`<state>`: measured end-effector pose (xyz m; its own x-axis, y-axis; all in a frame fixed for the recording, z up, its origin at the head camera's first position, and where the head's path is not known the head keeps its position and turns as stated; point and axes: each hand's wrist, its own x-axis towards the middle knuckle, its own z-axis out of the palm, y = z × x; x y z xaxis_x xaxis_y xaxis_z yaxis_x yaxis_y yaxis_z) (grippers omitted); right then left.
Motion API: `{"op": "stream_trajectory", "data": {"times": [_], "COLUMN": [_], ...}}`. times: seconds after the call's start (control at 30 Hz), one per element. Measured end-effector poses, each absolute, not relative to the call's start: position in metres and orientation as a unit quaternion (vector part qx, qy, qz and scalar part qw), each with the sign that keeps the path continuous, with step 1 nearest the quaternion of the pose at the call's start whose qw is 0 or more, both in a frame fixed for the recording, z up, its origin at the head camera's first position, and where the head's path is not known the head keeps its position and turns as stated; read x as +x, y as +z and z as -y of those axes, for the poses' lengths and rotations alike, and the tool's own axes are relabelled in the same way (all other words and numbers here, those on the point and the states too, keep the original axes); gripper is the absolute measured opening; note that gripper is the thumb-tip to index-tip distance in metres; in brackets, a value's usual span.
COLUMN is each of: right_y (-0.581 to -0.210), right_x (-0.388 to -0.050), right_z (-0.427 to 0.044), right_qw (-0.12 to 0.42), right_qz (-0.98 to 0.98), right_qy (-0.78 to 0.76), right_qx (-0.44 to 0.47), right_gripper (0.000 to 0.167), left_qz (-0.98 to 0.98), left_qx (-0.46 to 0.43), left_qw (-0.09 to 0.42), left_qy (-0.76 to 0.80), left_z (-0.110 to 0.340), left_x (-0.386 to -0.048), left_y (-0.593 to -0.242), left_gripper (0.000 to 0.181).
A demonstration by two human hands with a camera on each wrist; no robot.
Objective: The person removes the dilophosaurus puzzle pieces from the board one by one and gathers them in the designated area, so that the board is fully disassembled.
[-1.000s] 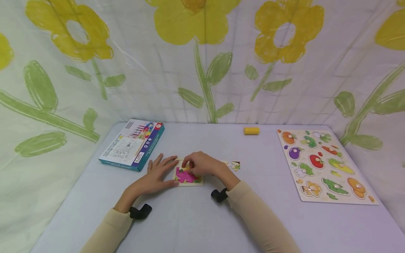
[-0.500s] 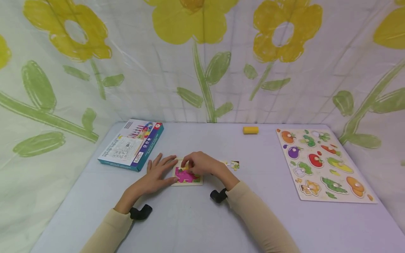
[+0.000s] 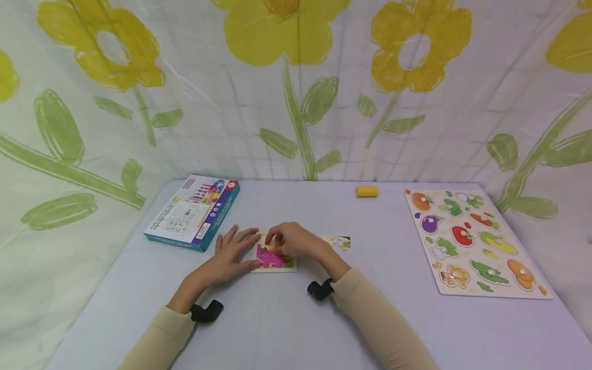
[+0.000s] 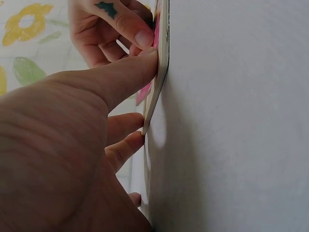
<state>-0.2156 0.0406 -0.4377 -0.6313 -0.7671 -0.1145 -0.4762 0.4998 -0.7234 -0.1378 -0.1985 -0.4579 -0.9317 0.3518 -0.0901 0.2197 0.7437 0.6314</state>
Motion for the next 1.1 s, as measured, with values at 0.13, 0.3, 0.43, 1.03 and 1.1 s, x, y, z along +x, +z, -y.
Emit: {"op": "stream_trajectory", "data": {"times": [0.13,0.3,0.43,1.03,1.1], "right_y": [-0.438,-0.441,-0.443,-0.448,-0.448], "right_x": [-0.216,-0.217,-0.217,-0.215,-0.215], "right_z": [-0.041,-0.041,-0.040,-0.035,-0.036], "right_qw": [0.208,0.198,0.194,0.196,0.198], "right_qz": [-0.835,-0.829,-0.825,-0.830,-0.830], "right_qy": [-0.345,-0.364,-0.382,-0.403,-0.406], "right_qx": [-0.375,-0.375,-0.368,-0.332,-0.328], "right_gripper": [0.019,0.012,0.009,0.007,0.007], "left_qz": [-0.927,-0.926,-0.926,-0.928,-0.928], "left_qx": [0.156,0.158,0.159,0.151,0.151], "left_qw": [0.101,0.098,0.099,0.102,0.102], "left_qy": [0.327,0.328,0.329,0.325,0.325], "left_z": [0.199,0.199,0.198,0.198,0.198], "left_x": [-0.138,-0.138,-0.138,-0.139,-0.139], "left_y": [-0.458,-0.459,-0.459,-0.458,-0.459], "left_gripper": [0.072,0.072,0.072,0.073,0.072]}}
